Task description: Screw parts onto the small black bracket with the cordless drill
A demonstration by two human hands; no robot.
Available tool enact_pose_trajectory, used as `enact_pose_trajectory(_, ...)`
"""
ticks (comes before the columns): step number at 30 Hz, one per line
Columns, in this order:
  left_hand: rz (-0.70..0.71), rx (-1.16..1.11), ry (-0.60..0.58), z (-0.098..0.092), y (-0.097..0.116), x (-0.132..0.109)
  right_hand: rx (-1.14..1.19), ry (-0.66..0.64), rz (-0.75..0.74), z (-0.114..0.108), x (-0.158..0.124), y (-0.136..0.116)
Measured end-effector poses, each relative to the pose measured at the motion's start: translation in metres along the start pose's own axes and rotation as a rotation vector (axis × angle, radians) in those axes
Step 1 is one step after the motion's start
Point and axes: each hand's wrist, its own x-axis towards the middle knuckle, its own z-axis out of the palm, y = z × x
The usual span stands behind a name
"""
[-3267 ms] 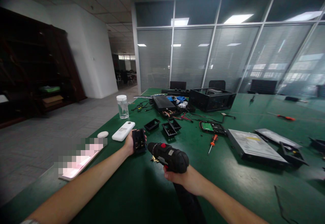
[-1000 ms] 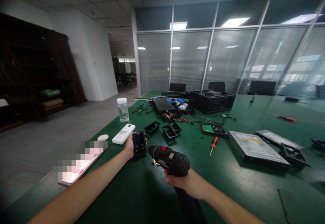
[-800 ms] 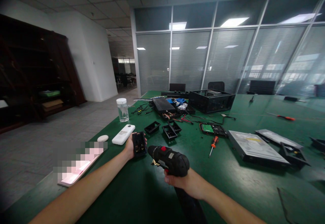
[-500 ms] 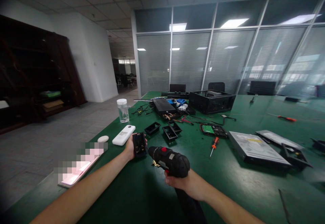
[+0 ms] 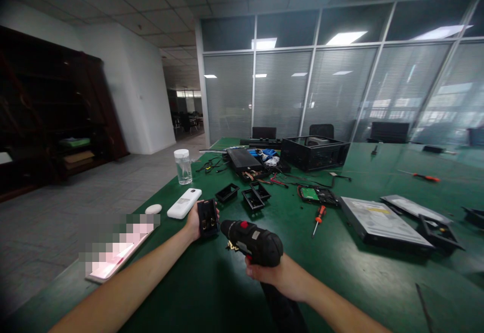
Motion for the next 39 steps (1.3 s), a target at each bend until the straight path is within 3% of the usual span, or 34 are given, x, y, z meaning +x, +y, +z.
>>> enact_pose_trajectory(12, -0.007, -0.024, 0.009, 0.002, 0.001, -0.004, 0.042, 0.014, 0.067, -0.001, 0.000, 0.006)
enact_pose_trajectory(39, 0.003, -0.008, -0.024, -0.002, -0.001, 0.000, 0.063, -0.003, 0.000, 0.000, 0.002, 0.006)
